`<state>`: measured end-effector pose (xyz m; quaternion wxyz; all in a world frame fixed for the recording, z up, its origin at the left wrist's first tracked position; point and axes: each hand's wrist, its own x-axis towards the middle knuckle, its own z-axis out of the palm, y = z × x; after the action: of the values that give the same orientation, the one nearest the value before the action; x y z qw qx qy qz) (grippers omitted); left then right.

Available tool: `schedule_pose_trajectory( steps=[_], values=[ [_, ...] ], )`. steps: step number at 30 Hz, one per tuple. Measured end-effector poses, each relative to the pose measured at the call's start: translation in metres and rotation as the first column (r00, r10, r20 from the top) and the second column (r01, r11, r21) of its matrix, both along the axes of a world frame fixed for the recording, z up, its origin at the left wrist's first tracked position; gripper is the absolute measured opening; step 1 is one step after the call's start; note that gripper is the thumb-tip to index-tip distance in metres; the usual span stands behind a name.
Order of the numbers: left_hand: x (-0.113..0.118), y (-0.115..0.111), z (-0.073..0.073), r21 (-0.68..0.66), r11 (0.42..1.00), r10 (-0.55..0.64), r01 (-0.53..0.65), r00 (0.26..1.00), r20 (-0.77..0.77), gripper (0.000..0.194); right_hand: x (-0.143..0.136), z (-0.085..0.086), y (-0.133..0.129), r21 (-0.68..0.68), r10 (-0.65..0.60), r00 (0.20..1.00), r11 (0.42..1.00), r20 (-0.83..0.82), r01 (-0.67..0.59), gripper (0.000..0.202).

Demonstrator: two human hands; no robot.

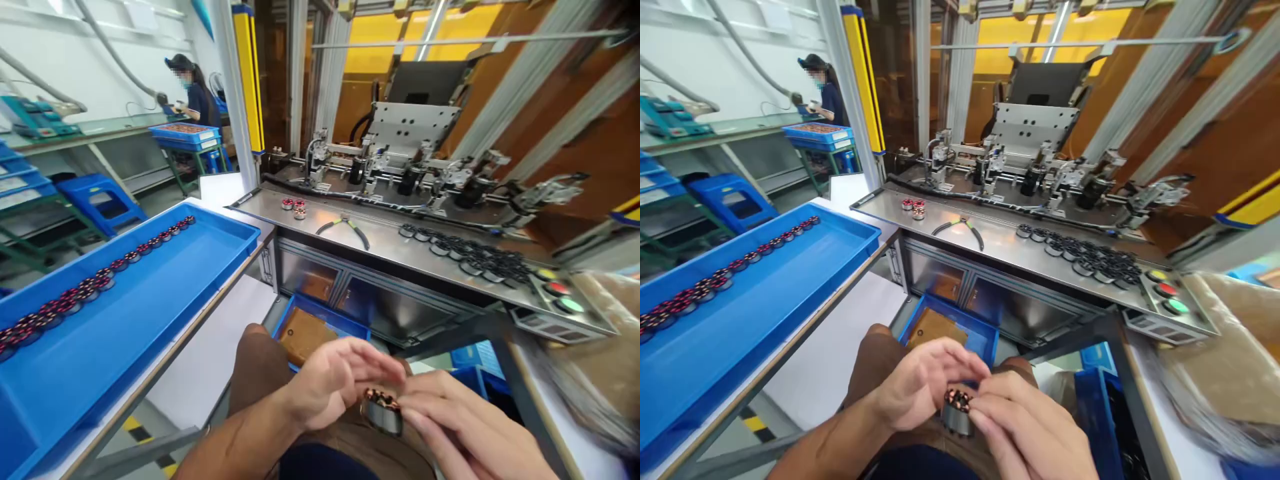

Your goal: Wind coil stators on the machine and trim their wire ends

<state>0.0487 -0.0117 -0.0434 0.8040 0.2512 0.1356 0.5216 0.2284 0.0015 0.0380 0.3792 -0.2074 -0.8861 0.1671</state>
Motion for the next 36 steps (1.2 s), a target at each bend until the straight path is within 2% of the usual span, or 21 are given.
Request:
schedule_pose_trajectory(
  steps=[1, 3, 4, 5, 7, 9, 12, 14, 15, 16, 18, 20, 21, 22, 23, 25, 27, 29, 31, 33, 36],
  values=[
    [0.002, 0.001, -0.006, -0.024, 0.991, -0.129, 0.128, 0.991, -0.042, 0.059, -0.001, 0.003, 0.0, 0.0, 0.032, 0.999, 0.999, 0.015, -0.032, 0.02],
    [0.004, 0.001, -0.017, -0.049, 0.928, -0.373, 0.37, 0.924, -0.08, 0.067, -0.002, 0.007, 0.0, -0.021, 0.061, 0.998, 0.998, 0.028, -0.06, 0.021],
    [0.004, 0.0, -0.02, -0.037, 0.898, -0.44, 0.439, 0.894, -0.079, 0.066, -0.002, 0.007, -0.001, -0.039, 0.061, 0.998, 0.997, 0.02, -0.06, 0.021],
    [0.003, -0.002, -0.021, -0.008, 0.888, -0.459, 0.459, 0.885, -0.079, 0.06, -0.002, 0.007, -0.002, -0.058, 0.05, 0.999, 0.997, 0.001, -0.05, 0.021],
    [0.0, -0.006, -0.013, 0.064, 0.927, -0.364, 0.369, 0.928, -0.085, 0.042, -0.002, 0.006, -0.005, -0.092, 0.009, 0.999, 0.996, -0.054, -0.014, 0.021],
    [-0.006, -0.009, 0.0, 0.112, 0.976, -0.176, 0.187, 0.98, -0.097, 0.029, -0.004, 0.005, -0.007, -0.116, -0.058, 0.993, 0.992, -0.107, 0.045, 0.019],
    [-0.012, -0.009, 0.018, 0.153, 0.985, 0.087, -0.075, 0.994, -0.071, 0.025, -0.008, 0.003, -0.007, -0.176, -0.164, 0.972, 0.975, -0.166, 0.134, 0.016],
    [-0.013, -0.005, 0.022, 0.154, 0.973, 0.177, -0.17, 0.984, -0.03, 0.027, -0.009, 0.002, -0.006, -0.222, -0.178, 0.965, 0.966, -0.194, 0.134, 0.015],
    [-0.013, -0.002, 0.021, 0.141, 0.975, 0.18, -0.174, 0.983, -0.03, 0.029, -0.009, 0.001, -0.005, -0.233, -0.158, 0.966, 0.967, -0.206, 0.108, 0.016],
    [-0.012, 0.0, 0.019, 0.115, 0.985, 0.135, -0.128, 0.989, -0.056, 0.032, -0.009, 0.0, -0.004, -0.235, -0.126, 0.969, 0.969, -0.213, 0.075, 0.015],
    [-0.009, 0.005, 0.012, 0.041, 0.992, -0.113, 0.119, 0.986, -0.121, 0.046, -0.006, 0.0, -0.002, -0.217, -0.053, 0.976, 0.976, -0.213, 0.005, 0.015],
    [-0.008, 0.006, 0.006, -0.002, 0.915, -0.4, 0.403, 0.907, -0.135, 0.06, -0.003, -0.001, -0.001, -0.201, -0.016, 0.98, 0.979, -0.197, -0.025, 0.015],
    [-0.008, 0.006, 0.004, 0.003, 0.881, -0.468, 0.473, 0.874, -0.132, 0.06, -0.001, -0.001, -0.001, -0.194, -0.016, 0.982, 0.981, -0.188, -0.021, 0.015],
    [-0.008, 0.004, 0.003, 0.02, 0.875, -0.476, 0.483, 0.869, -0.136, 0.056, 0.0, -0.001, -0.001, -0.186, -0.029, 0.983, 0.982, -0.182, -0.006, 0.015],
    [-0.009, 0.002, 0.004, 0.035, 0.896, -0.432, 0.442, 0.889, -0.154, 0.048, 0.002, -0.002, -0.002, -0.177, -0.049, 0.982, 0.984, -0.182, 0.016, 0.014],
    [-0.01, -0.002, 0.007, 0.057, 0.959, -0.261, 0.279, 0.941, -0.215, 0.033, 0.003, -0.003, -0.003, -0.177, -0.099, 0.977, 0.982, -0.188, 0.066, 0.014],
    [-0.01, -0.004, 0.011, 0.101, 0.988, -0.09, 0.121, 0.959, -0.269, 0.028, 0.003, -0.005, -0.004, -0.195, -0.157, 0.967, 0.974, -0.199, 0.118, 0.014],
    [-0.007, -0.005, 0.013, 0.166, 0.985, 0.09, -0.046, 0.958, -0.273, 0.029, 0.003, -0.007, -0.004, -0.217, -0.193, 0.959, 0.965, -0.208, 0.147, 0.014],
    [-0.004, -0.004, 0.012, 0.22, 0.958, 0.231, -0.182, 0.946, -0.225, 0.037, 0.003, -0.01, -0.003, -0.221, -0.192, 0.956, 0.965, -0.22, 0.143, 0.014],
    [-0.002, -0.003, 0.009, 0.23, 0.953, 0.245, -0.196, 0.947, -0.208, 0.049, 0.004, -0.012, -0.001, -0.199, -0.152, 0.961, 0.974, -0.231, 0.106, 0.013],
    [-0.002, -0.002, 0.005, 0.22, 0.975, 0.075, -0.016, 0.961, -0.265, 0.047, 0.006, -0.015, 0.003, -0.16, -0.084, 0.97, 0.986, -0.228, 0.048, 0.011]
  ],
)
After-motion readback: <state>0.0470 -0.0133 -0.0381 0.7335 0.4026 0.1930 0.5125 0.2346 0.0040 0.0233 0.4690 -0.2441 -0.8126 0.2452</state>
